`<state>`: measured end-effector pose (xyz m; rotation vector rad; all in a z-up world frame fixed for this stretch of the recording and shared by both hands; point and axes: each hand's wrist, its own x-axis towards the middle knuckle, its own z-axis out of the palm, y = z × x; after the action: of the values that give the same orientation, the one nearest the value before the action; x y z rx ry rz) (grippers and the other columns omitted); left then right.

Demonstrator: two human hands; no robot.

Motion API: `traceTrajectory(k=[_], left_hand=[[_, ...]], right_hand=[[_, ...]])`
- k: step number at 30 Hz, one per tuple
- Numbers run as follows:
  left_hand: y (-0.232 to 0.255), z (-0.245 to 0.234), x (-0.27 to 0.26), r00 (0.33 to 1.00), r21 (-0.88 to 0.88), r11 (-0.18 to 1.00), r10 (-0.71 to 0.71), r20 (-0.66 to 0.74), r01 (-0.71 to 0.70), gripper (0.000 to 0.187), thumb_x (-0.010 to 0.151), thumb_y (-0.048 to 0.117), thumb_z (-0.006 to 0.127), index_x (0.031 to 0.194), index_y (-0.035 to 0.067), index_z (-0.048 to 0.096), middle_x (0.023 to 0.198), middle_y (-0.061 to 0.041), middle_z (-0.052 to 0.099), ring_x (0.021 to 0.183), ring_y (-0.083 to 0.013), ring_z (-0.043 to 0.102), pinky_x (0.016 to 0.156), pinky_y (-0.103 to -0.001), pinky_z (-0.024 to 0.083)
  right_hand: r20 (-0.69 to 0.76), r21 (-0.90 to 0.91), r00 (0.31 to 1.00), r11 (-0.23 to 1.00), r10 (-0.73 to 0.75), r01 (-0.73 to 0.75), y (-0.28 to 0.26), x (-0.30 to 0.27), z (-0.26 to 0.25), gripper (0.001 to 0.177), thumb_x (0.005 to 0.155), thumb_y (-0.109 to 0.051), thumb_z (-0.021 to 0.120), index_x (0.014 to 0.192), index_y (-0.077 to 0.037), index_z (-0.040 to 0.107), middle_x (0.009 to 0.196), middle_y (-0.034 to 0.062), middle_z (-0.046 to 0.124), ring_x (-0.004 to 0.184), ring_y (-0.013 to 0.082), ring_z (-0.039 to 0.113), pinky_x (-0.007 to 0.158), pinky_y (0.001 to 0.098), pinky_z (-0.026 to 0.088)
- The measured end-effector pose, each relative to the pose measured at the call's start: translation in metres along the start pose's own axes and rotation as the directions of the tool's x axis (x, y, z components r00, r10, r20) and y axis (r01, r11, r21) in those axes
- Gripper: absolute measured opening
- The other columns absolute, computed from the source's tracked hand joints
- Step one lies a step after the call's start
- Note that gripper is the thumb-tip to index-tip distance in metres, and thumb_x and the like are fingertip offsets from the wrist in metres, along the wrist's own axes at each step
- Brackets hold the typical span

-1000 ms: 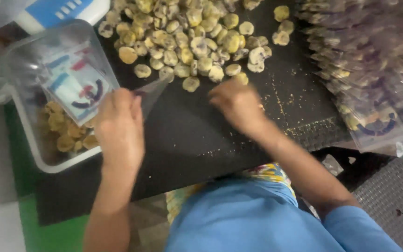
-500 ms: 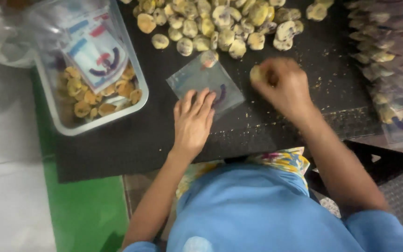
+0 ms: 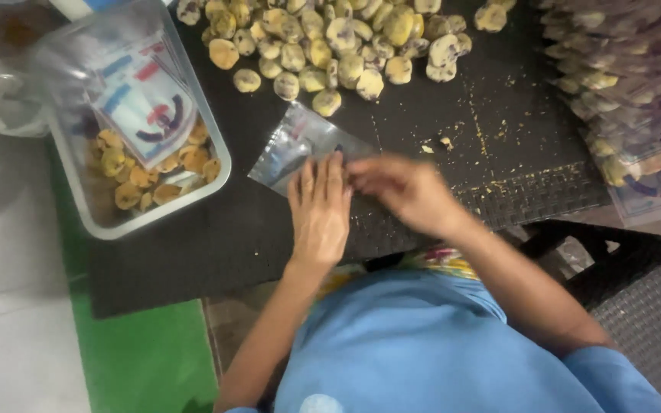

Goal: Manually packaging small baked goods into individual plastic bags from a large pile on a table.

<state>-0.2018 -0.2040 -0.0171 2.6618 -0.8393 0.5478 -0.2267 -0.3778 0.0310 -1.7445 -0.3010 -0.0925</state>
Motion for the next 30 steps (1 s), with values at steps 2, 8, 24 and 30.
traceTrajectory(k=[2, 8, 24, 30], left_hand=[[-0.004, 0.002, 0.001, 1.000, -0.014, 1.000, 0.000, -0.023, 0.000, 0.049, 0.097, 0.024, 0.057, 0.140, 0.005, 0.045, 0.131, -0.016, 0.057, 0.131, -0.0370, 0.044, 0.106, -0.052, 0.032], [-0.001, -0.023, 0.011, 0.999, -0.132, 0.991, -0.032, -0.013, 0.030, 0.041, 0.082, -0.001, 0.055, 0.122, 0.007, 0.053, 0.123, -0.009, 0.057, 0.122, -0.0315, 0.047, 0.100, -0.049, 0.037], [0.005, -0.021, 0.009, 0.990, -0.002, 0.993, -0.120, -0.078, 0.120, 0.027, 0.098, 0.023, 0.051, 0.122, 0.012, 0.059, 0.117, -0.003, 0.063, 0.115, -0.0248, 0.054, 0.090, -0.046, 0.034], [0.004, -0.046, 0.003, 0.985, -0.036, 0.990, -0.137, -0.105, 0.134, 0.023, 0.101, 0.021, 0.046, 0.119, 0.012, 0.059, 0.114, -0.002, 0.060, 0.110, -0.0233, 0.054, 0.090, -0.041, 0.028]], right_hand=[[-0.129, -0.288, 0.991, 0.958, -0.036, -0.002, 0.033, 0.018, -0.035, 0.046, 0.076, 0.015, 0.051, 0.115, -0.003, 0.066, 0.091, 0.0161, 0.068, 0.090, 0.0338, 0.069, 0.080, 0.0436, 0.054], [-0.062, -0.955, 0.964, 0.296, -0.260, 0.018, 0.111, 0.093, -0.082, 0.041, 0.082, -0.008, 0.072, 0.121, 0.001, 0.063, 0.105, 0.0180, 0.064, 0.094, 0.0365, 0.052, 0.080, 0.0450, 0.047], [-0.175, -0.031, 0.890, 0.902, 0.420, -0.431, -0.010, 0.022, 0.019, 0.017, 0.089, -0.016, 0.071, 0.080, -0.006, 0.061, 0.049, 0.0099, 0.061, 0.030, 0.0135, 0.050, 0.030, 0.0212, 0.035], [-0.148, -0.689, 0.966, 0.723, -0.212, 0.053, 0.055, 0.057, -0.043, 0.014, 0.095, 0.002, 0.058, 0.103, 0.000, 0.069, 0.095, 0.0132, 0.071, 0.076, 0.0226, 0.066, 0.069, 0.0341, 0.053]])
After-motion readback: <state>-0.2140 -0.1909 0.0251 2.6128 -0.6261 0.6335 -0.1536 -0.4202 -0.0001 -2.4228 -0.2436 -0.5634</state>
